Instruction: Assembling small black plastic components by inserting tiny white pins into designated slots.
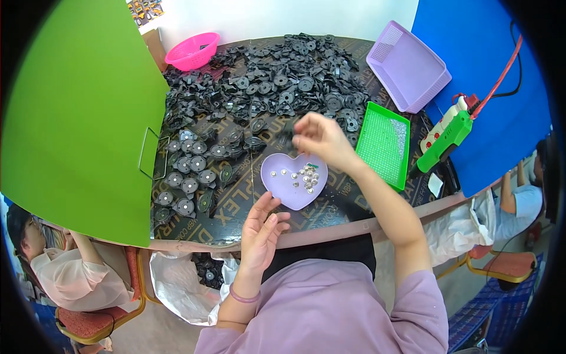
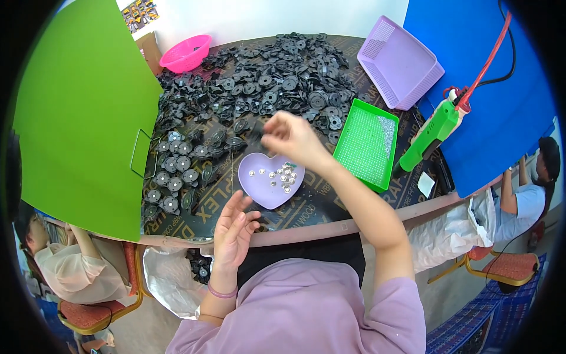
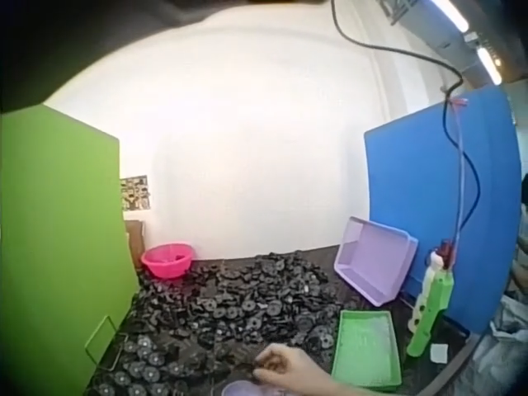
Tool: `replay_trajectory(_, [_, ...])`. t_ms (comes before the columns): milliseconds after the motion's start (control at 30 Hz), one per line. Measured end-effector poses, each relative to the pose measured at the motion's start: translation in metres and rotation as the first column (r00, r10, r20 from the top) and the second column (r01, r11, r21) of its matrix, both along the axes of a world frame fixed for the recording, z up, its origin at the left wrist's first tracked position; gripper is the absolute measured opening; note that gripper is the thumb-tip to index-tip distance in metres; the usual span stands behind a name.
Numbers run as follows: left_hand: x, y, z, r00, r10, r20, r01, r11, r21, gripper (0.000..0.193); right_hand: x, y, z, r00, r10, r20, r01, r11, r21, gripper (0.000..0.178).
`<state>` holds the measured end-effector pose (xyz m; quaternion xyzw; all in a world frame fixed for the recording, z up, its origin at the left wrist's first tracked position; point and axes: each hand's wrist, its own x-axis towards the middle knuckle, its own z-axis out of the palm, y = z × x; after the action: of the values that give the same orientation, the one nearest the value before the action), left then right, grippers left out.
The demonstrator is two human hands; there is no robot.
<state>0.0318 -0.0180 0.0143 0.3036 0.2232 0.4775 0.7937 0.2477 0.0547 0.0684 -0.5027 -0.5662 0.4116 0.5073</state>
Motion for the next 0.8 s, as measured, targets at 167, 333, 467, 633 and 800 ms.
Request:
replay_trajectory(167, [0.004, -0.003, -0.010, 0.996, -0.069, 0.051, 0.065, 0.995, 0.081, 0.044, -0.034, -0.067, -0.005, 0.861, 0.356, -0.363, -0.460, 0.850, -0.257, 0.016])
replay_trajectory(333, [0.003, -0.004, -0.017, 0.973, -0.070, 0.222, 0.062, 0.997, 0.043, 0.039, -0.027, -0.064, -0.014, 0.970, 0.147, 0.192, -0.170, 0.980, 0.106, 0.013])
replay_trajectory(467, [-0.004, 0.002, -0.015, 0.974, -0.072, 0.216, 0.063, 0.997, 0.045, 0.036, -0.014, -0.059, -0.024, 0.491, -0.210, 0.845, -0.200, 0.918, 0.344, 0.029])
replay_trajectory(633, [-0.010, 0.004, -0.015, 0.988, -0.052, 0.142, 0.039, 0.995, 0.092, 0.043, -0.012, -0.067, -0.036, 0.366, -0.150, 0.918, -0.274, 0.926, 0.260, 0.035])
replay_trajectory(800, [-0.010, 0.004, -0.011, 0.988, -0.061, 0.143, 0.045, 0.993, 0.111, 0.051, -0.009, -0.078, -0.029, 0.350, -0.045, 0.936, -0.338, 0.926, 0.171, 0.027])
